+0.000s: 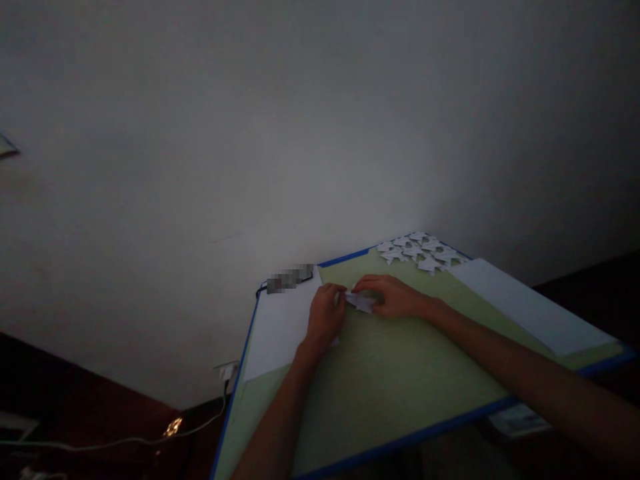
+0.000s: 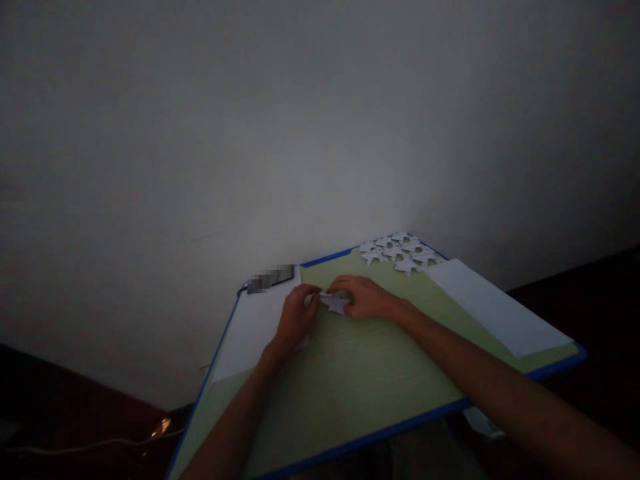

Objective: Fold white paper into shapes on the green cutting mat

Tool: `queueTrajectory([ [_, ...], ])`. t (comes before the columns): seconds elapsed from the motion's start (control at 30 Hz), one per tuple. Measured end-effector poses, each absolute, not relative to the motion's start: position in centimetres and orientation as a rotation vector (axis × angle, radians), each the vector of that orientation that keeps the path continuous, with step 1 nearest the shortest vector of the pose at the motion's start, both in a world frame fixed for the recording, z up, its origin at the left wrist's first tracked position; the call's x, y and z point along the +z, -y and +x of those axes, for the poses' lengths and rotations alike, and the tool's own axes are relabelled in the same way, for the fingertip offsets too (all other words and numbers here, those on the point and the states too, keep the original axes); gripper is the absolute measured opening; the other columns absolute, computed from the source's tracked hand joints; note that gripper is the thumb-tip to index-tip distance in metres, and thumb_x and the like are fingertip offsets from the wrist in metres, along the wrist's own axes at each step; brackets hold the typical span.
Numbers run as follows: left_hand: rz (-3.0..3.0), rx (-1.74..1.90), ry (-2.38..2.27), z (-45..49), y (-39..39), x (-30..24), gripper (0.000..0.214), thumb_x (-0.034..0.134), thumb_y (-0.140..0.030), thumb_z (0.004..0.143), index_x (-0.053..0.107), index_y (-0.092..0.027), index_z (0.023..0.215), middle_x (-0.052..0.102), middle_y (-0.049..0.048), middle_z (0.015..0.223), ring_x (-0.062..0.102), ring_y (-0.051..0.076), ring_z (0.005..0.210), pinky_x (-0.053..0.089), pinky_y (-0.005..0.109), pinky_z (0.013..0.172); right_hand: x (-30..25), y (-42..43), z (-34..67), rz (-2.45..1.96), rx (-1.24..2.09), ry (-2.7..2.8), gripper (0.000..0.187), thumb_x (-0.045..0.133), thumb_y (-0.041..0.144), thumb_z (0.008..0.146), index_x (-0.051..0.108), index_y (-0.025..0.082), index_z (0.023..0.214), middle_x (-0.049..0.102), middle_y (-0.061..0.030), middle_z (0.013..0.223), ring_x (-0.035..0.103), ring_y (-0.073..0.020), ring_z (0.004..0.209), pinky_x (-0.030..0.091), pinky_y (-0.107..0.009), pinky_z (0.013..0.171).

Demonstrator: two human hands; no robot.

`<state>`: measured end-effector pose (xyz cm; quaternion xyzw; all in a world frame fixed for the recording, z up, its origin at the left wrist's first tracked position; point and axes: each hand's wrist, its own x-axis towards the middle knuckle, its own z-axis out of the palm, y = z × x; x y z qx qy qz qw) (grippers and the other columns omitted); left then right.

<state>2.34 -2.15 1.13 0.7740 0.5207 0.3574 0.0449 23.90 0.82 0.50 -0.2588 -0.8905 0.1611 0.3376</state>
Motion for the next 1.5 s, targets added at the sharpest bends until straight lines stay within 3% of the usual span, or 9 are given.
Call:
queueTrajectory([
  [0.2,2.441,0.954,-1.57,2.3,2.6,1.3,0.015,0.063,-0.025,0.092,0.072,-0.018,0.102,0.073,0.0077,0.106,0.065,0.022,0.105,0.05,0.037,0.097,0.5,-1.5,24.2,-0.713,0.419,2.218,0.039,0.055,0.007,0.081,0.072,0.019,0.114,0.072,-0.0091,0.114,0.065,-0.0238,0.109,0.049,-0.041,0.102],
  [0.4,2.458,0.785,-1.547,2.3,2.8,0.9,0.031,0.073,-0.026,0.084,0.07,-0.019,0.114,0.07,0.0093,0.121,0.062,0.024,0.116,0.047,0.039,0.105,-1.0,-2.3,24.4,-0.702,0.348,2.306,0.042,0.06,0.012,0.088,0.069,0.024,0.128,0.067,-0.0107,0.13,0.061,-0.0254,0.123,0.045,-0.047,0.11],
  [0.53,2.489,0.742,-1.625,2.4,2.9,0.9,0.037,0.072,-0.029,0.084,0.068,-0.021,0.12,0.056,0.0121,0.141,0.05,0.028,0.132,0.043,0.046,0.108,-1.1,-1.9,24.5,-0.679,0.334,2.334,0.051,0.063,0.012,0.086,0.066,0.032,0.133,0.058,-0.0081,0.144,0.053,-0.0272,0.134,0.041,-0.051,0.114],
  [0.67,2.5,0.704,-1.749,2.8,3.4,1.4,0.04,0.072,-0.036,0.085,0.066,-0.023,0.122,0.057,0.0116,0.131,0.053,0.029,0.123,0.047,0.045,0.097,-1.0,-1.8,24.5,-0.682,0.374,2.342,0.055,0.065,0.012,0.085,0.064,0.032,0.136,0.055,-0.0081,0.148,0.051,-0.0277,0.136,0.039,-0.052,0.116],
  [0.9,2.519,0.635,-1.772,3.5,4.0,2.0,0.028,0.063,-0.042,0.092,0.07,-0.021,0.11,0.066,0.0088,0.114,0.059,0.027,0.113,0.046,0.044,0.095,-1.2,-2.3,24.3,-0.701,0.446,2.337,0.034,0.053,0.022,0.098,0.07,0.023,0.127,0.063,-0.012,0.132,0.061,-0.024,0.121,0.046,-0.044,0.109],
  [1.03,2.522,0.574,-1.751,3.5,4.1,1.8,0.029,0.066,-0.04,0.09,0.069,-0.023,0.114,0.067,0.0093,0.122,0.059,0.028,0.117,0.045,0.045,0.099,-1.1,-2.2,24.2,-0.682,0.46,2.299,0.04,0.054,0.01,0.091,0.071,0.023,0.124,0.064,-0.0105,0.123,0.065,-0.0203,0.107,0.051,-0.038,0.099],
  [1.2,2.543,0.593,-1.775,3.5,4.2,1.9,0.041,0.068,-0.037,0.087,0.064,-0.025,0.126,0.055,0.012,0.138,0.053,0.03,0.127,0.046,0.046,0.099,-0.4,-1.6,24.3,-0.746,0.452,2.297,0.052,0.057,0.005,0.082,0.069,0.026,0.128,0.06,-0.0095,0.126,0.065,-0.0161,0.088,0.055,-0.032,0.082],
  [1.37,2.556,0.589,-1.766,3.6,4.1,1.9,0.035,0.06,-0.036,0.093,0.062,-0.024,0.126,0.064,0.0099,0.123,0.057,0.027,0.118,0.045,0.043,0.095,-0.6,-1.7,23.9,-0.82,0.569,2.194,0.04,0.063,0.011,0.081,0.072,0.021,0.119,0.059,-0.0105,0.123,0.064,-0.0132,0.075,0.056,-0.03,0.073],
  [1.5,2.562,0.548,-1.709,3.5,4.1,1.7,0.026,0.057,-0.03,0.095,0.064,-0.022,0.119,0.067,0.0088,0.123,0.059,0.027,0.117,0.044,0.043,0.094,-0.9,-2.0,23.7,-0.865,0.628,2.155,0.031,0.065,0.016,0.084,0.072,0.019,0.114,0.061,-0.0094,0.117,0.064,-0.0115,0.068,0.056,-0.03,0.071],
])
